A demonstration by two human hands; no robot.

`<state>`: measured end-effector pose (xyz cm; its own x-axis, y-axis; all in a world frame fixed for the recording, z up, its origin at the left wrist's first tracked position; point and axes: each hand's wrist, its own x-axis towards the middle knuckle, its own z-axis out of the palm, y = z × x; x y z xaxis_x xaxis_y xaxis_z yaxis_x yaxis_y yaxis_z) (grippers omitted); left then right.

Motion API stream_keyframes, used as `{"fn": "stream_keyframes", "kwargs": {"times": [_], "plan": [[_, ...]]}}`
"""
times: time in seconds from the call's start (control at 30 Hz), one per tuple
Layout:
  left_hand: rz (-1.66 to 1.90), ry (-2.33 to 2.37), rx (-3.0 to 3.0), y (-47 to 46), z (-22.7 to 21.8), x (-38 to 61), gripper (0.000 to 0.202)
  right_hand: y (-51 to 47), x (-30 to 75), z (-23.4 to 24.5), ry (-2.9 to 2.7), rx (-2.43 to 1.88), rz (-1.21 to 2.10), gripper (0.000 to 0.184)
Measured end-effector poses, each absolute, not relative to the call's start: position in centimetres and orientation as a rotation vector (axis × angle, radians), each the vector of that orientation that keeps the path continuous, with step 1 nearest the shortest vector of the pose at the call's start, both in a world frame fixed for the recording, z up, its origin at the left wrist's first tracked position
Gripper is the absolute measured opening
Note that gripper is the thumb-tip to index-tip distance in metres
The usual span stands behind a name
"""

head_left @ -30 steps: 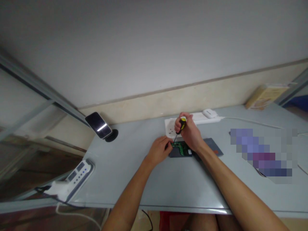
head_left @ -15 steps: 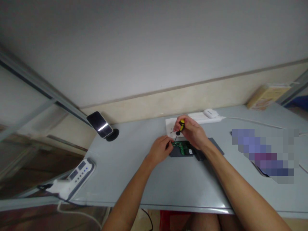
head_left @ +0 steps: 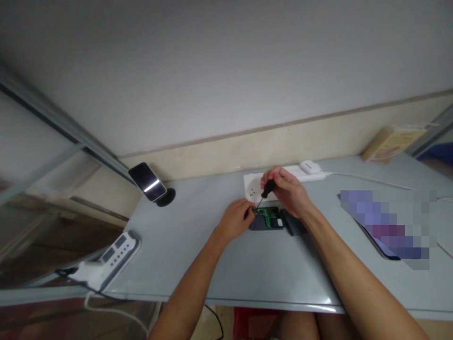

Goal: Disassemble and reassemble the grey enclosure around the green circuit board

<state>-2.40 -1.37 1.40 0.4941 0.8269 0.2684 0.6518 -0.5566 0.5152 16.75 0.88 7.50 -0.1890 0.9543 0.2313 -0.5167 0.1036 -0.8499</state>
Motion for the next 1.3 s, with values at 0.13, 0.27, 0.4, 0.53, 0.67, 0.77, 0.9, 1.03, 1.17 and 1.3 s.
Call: {"fn": "stream_keyframes", "kwargs": {"times": [0.13,0.27,0.4,0.53,0.67,0.77,0.9,1.03,1.17,1.3], "plan": [[0.691,1.253,2.405,-1.4,1.3,-2.3,0.021,1.0,15.8,7.3,-1.036,-0.511,1.465,0.037],[0.69,1.239,2.42,-1.4,1.4,-2.3,0.021,1.0,14.5,7.1,-0.925,-0.467,1.45,0.033],[0.694,1.247,2.42,-1.4,1.3,-2.4,0.021,0.9,14.6,7.2,-0.994,-0.479,1.486,0.031],[0.72,1.247,2.417,-1.4,1.1,-2.4,0.02,1.0,15.7,7.1,-1.078,-0.574,1.434,0.034],[0.723,1.238,2.416,-1.4,1.0,-2.4,0.021,1.0,16.3,7.0,-1.127,-0.615,1.395,0.036],[0.723,1.24,2.413,-1.3,1.1,-2.4,0.021,0.9,15.9,7.0,-1.073,-0.552,1.437,0.035],[0.73,1.229,2.42,-1.3,1.0,-2.4,0.021,0.9,14.4,6.8,-1.024,-0.518,1.447,0.037],[0.755,1.23,2.419,-1.3,1.0,-2.4,0.022,0.8,13.6,6.7,-1.061,-0.513,1.417,0.036],[0.773,1.247,2.411,-1.3,0.8,-2.4,0.021,0.7,14.2,6.9,-1.127,-0.525,1.433,0.035],[0.778,1.247,2.41,-1.3,0.7,-2.4,0.022,0.7,14.7,7.0,-1.105,-0.562,1.447,0.039]]}}
